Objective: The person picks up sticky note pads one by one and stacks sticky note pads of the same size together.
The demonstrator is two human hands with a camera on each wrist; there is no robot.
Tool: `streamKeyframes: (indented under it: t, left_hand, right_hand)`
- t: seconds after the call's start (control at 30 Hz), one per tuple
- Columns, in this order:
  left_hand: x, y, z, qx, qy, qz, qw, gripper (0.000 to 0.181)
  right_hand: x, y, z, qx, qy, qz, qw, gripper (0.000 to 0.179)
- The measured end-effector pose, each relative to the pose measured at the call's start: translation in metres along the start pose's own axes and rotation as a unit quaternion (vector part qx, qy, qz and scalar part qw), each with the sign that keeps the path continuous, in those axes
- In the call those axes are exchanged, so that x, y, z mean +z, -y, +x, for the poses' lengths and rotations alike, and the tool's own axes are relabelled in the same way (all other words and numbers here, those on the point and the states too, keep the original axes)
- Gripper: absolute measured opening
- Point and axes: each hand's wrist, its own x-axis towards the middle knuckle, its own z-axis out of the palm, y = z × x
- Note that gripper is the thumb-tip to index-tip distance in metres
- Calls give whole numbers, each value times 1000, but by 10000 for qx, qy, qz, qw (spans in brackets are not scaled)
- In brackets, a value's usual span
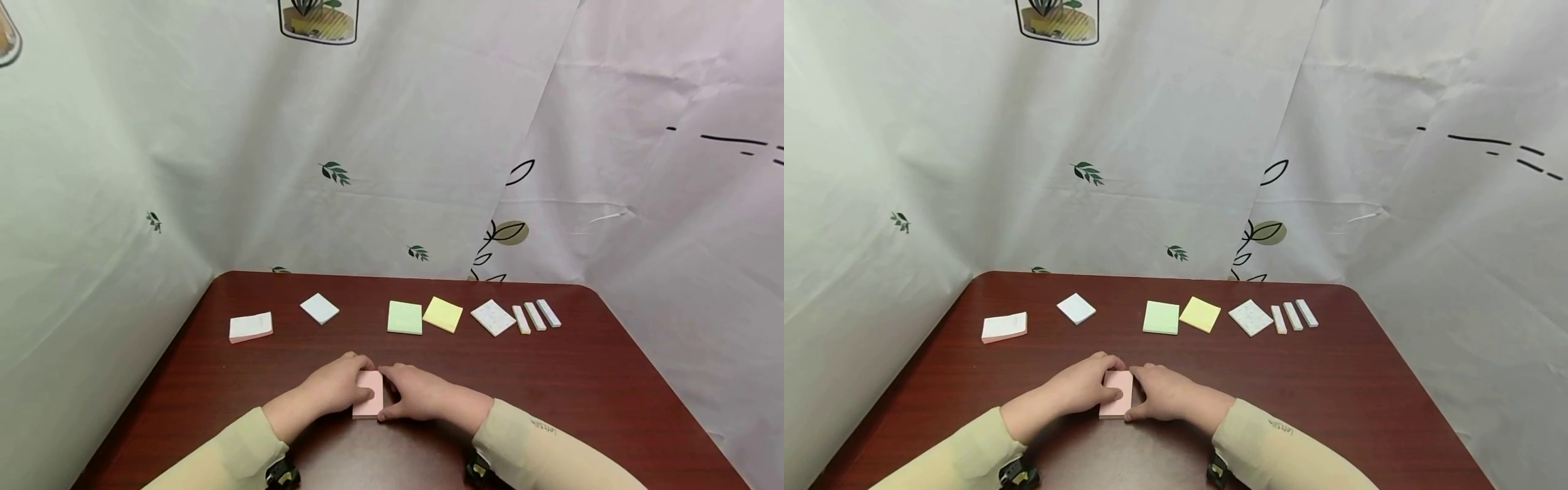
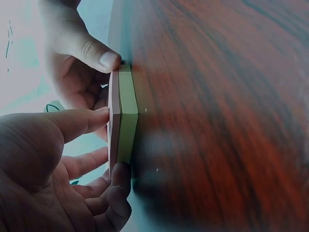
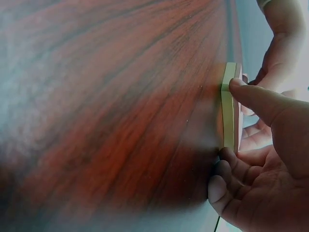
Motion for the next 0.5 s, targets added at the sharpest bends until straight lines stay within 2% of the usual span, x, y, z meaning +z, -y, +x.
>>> streamKeyframes:
  t: [0.23,0.5]
  left_hand:
    - [0,1,-2,11,-77,87,9999,36]
    - [-1,1,-10,-190,-355,644,9971,38]
  right_hand:
    - [0,-1,2,-83,30,-49,9999,80]
    - [1,1,1,4,14,-146,9999,82]
